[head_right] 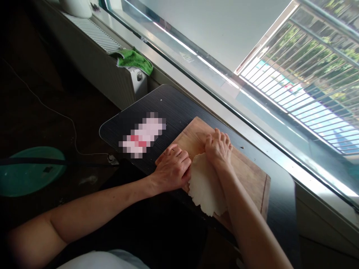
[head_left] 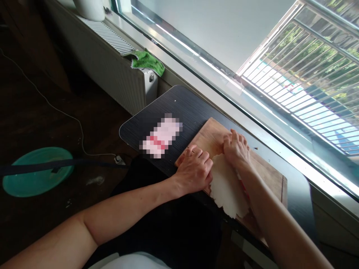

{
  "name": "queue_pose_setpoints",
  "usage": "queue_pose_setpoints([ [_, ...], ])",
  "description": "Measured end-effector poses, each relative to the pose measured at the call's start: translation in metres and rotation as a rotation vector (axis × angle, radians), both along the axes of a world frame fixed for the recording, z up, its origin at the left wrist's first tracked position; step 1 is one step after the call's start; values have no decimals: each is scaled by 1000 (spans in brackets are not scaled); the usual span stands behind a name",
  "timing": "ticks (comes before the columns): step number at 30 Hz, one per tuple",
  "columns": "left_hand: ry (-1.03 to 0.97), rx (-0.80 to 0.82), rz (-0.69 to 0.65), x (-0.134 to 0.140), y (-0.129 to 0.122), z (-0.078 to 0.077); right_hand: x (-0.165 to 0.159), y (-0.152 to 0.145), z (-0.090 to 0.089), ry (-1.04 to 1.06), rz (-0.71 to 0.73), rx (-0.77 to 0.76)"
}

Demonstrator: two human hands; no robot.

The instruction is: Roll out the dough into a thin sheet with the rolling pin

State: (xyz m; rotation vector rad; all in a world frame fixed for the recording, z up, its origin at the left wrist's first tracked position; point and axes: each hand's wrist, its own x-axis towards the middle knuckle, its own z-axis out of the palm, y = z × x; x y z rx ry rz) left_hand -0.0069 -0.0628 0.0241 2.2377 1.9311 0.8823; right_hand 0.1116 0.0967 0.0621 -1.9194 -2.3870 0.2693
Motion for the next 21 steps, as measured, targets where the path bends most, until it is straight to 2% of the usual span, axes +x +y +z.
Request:
queue_pose_setpoints([
  [2, 4, 3, -5, 0, 0, 0, 3, 8, 3, -3, -130, -32],
  [4, 11, 5, -2, 0, 0, 0, 3, 12, 3, 9, -178, -66],
  [9, 19, 20, 28, 0, 1, -2, -9, 2, -5, -26, 75, 45],
  [12, 19, 20, 34, -1, 0, 0, -3, 13, 1, -61, 31, 109],
  [15, -29, -9, 96, -1, 3, 4, 13, 22, 18, -92, 33, 194],
  [18, -69, -27, 161, 1, 15, 13, 31, 5, 32, -128, 6, 189],
  [21, -45, -64, 169, 9, 40, 25, 51, -29, 33, -133, -82, 28],
])
